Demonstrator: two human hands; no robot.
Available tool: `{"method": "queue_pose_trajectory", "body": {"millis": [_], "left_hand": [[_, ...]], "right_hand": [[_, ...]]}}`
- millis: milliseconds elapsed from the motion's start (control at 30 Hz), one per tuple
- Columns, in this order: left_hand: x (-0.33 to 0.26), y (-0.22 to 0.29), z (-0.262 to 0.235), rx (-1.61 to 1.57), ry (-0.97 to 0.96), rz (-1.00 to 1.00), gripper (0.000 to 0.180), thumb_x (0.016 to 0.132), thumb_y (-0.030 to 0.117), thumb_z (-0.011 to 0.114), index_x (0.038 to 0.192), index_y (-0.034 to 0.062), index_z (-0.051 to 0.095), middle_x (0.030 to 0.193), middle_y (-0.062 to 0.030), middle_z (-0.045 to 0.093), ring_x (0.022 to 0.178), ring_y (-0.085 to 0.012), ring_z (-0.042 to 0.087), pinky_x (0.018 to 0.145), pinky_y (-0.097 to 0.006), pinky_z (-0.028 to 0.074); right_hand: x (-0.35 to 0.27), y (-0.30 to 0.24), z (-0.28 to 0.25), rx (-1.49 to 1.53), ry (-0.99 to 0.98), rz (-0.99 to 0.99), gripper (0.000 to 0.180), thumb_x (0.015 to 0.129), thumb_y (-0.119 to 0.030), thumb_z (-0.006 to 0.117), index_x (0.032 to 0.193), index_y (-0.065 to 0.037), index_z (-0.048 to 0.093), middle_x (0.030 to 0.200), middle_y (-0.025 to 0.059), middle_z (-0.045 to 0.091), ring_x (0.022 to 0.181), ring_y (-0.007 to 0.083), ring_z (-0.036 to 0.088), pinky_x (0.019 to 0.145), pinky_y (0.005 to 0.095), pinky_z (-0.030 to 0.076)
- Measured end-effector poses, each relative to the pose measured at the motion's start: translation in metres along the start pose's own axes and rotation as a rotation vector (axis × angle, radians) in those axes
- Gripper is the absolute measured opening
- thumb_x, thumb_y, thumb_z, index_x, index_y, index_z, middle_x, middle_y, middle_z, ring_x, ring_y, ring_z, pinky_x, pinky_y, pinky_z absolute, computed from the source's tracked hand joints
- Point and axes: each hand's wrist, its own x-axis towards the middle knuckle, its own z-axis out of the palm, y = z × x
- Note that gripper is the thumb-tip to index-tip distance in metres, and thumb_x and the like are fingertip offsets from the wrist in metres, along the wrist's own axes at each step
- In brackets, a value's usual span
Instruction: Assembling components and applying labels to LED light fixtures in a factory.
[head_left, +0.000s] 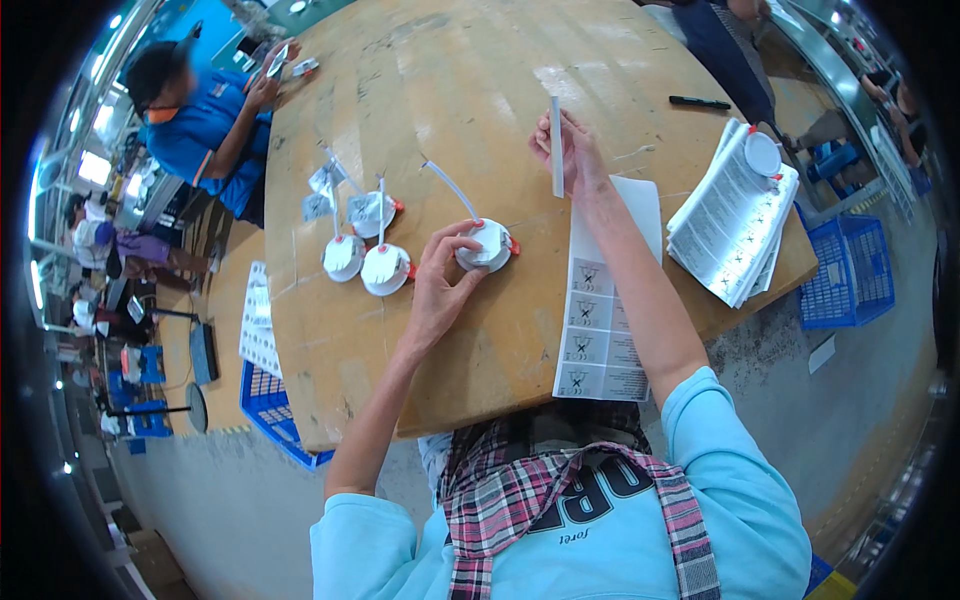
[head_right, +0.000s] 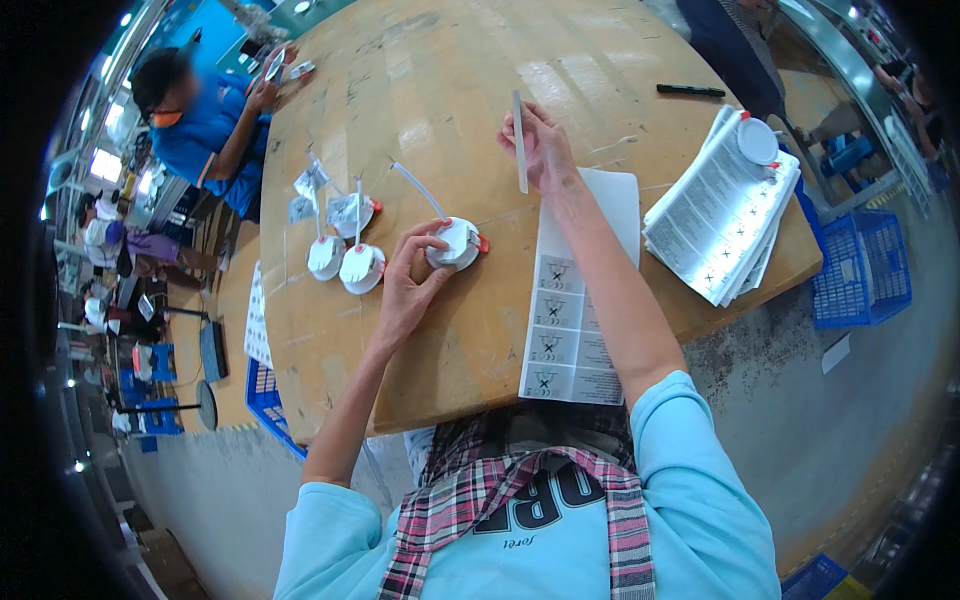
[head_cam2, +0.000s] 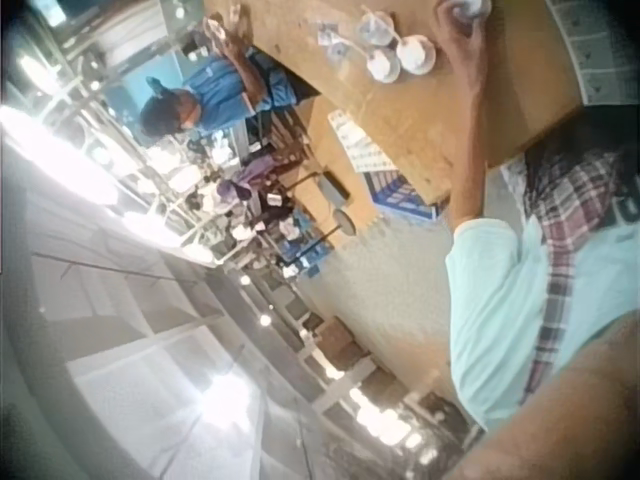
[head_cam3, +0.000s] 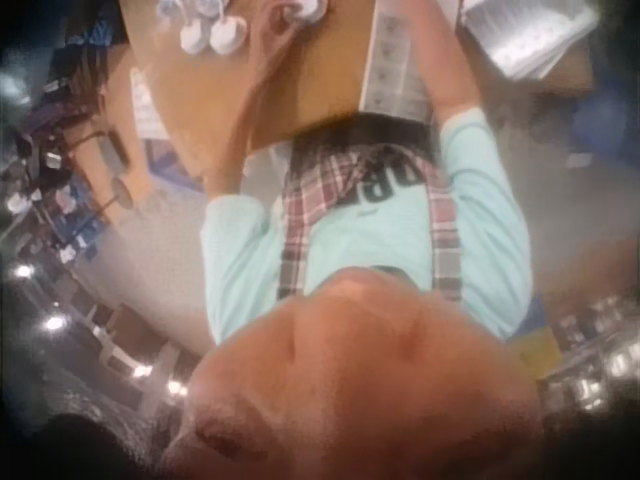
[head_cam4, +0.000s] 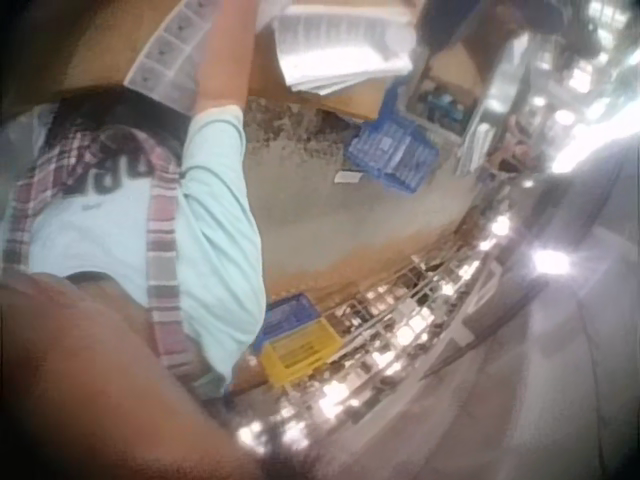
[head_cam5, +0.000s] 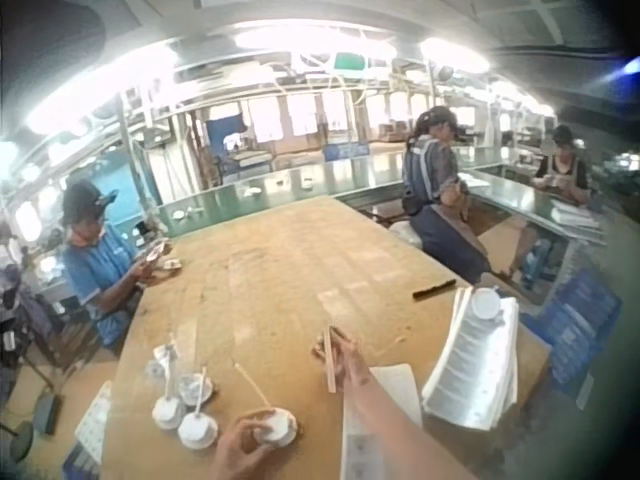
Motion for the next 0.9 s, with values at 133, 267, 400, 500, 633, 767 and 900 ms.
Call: {"method": "queue_pose_trajectory", "body": {"millis": [133, 267, 400, 500, 633, 767, 900], "left_hand": [[-0.004, 0.011, -0.006, 0.128, 0.015, 0.064, 0.039, 0.074, 0.017, 0.069, 0.107, 0.0048, 0.052, 0.119, -0.0109, 0.053, 0.121, -0.0280, 0.041, 0.101, -0.042, 0.031], [0.021, 0.045, -0.006, -0.130, 0.273, -0.087, 0.068, 0.073, 0.038, 0.069, 0.121, -0.0030, 0.042, 0.114, -0.0142, 0.051, 0.109, -0.0218, 0.046, 0.089, -0.036, 0.038], [0.043, 0.030, -0.005, -0.357, 0.214, -0.305, 0.042, 0.079, 0.026, 0.067, 0.107, -0.0014, 0.054, 0.097, -0.0084, 0.059, 0.088, -0.0139, 0.055, 0.077, -0.028, 0.043], [0.041, 0.016, -0.011, -0.462, 0.253, -0.349, 0.022, 0.082, 0.017, 0.065, 0.095, 0.0002, 0.060, 0.083, -0.0041, 0.063, 0.076, -0.0097, 0.057, 0.073, -0.025, 0.043], [0.037, 0.007, -0.014, -0.604, 0.430, -0.328, 0.015, 0.084, 0.015, 0.064, 0.092, 0.0020, 0.062, 0.080, -0.0035, 0.064, 0.075, -0.0084, 0.058, 0.074, -0.024, 0.042], [0.033, 0.009, -0.014, -0.622, 0.438, -0.371, 0.027, 0.083, 0.024, 0.066, 0.097, 0.0008, 0.060, 0.092, -0.0067, 0.062, 0.089, -0.0106, 0.057, 0.077, -0.026, 0.043], [0.014, -0.007, 0.012, -0.267, 0.474, -0.361, 0.051, 0.076, 0.035, 0.071, 0.108, -0.0014, 0.054, 0.117, -0.0129, 0.050, 0.110, -0.0221, 0.046, 0.088, -0.034, 0.038]], "right_hand": [[-0.010, 0.002, 0.017, -0.288, -0.113, -0.011, 0.013, 0.086, -0.018, 0.063, 0.093, -0.008, 0.062, 0.084, 0.0018, 0.061, 0.076, 0.0095, 0.057, 0.071, 0.0261, 0.048], [-0.035, 0.004, 0.062, -0.831, -0.253, -0.061, 0.015, 0.084, -0.017, 0.064, 0.092, -0.005, 0.063, 0.083, 0.0023, 0.063, 0.077, 0.0089, 0.057, 0.069, 0.0224, 0.046], [-0.046, 0.011, 0.078, -1.127, -0.419, -0.173, 0.017, 0.082, -0.018, 0.064, 0.090, -0.003, 0.065, 0.076, 0.0044, 0.064, 0.076, 0.0130, 0.058, 0.072, 0.0252, 0.046], [-0.047, 0.011, 0.082, -1.178, -0.432, -0.216, 0.023, 0.082, -0.021, 0.064, 0.095, -0.002, 0.065, 0.083, 0.0052, 0.064, 0.085, 0.0140, 0.059, 0.080, 0.0277, 0.045], [-0.050, 0.009, 0.084, -1.129, -0.322, -0.174, 0.026, 0.082, -0.023, 0.064, 0.095, -0.001, 0.066, 0.084, 0.0047, 0.065, 0.084, 0.0144, 0.059, 0.080, 0.0278, 0.045], [-0.040, 0.008, 0.066, -1.114, -0.319, 0.060, 0.029, 0.078, -0.024, 0.069, 0.092, 0.001, 0.066, 0.076, 0.0030, 0.063, 0.070, 0.0107, 0.056, 0.065, 0.0247, 0.044], [-0.031, 0.007, 0.050, -1.079, -0.256, 0.073, 0.028, 0.078, -0.024, 0.068, 0.092, 0.000, 0.067, 0.074, 0.0012, 0.062, 0.068, 0.0079, 0.054, 0.060, 0.0226, 0.040]]}}
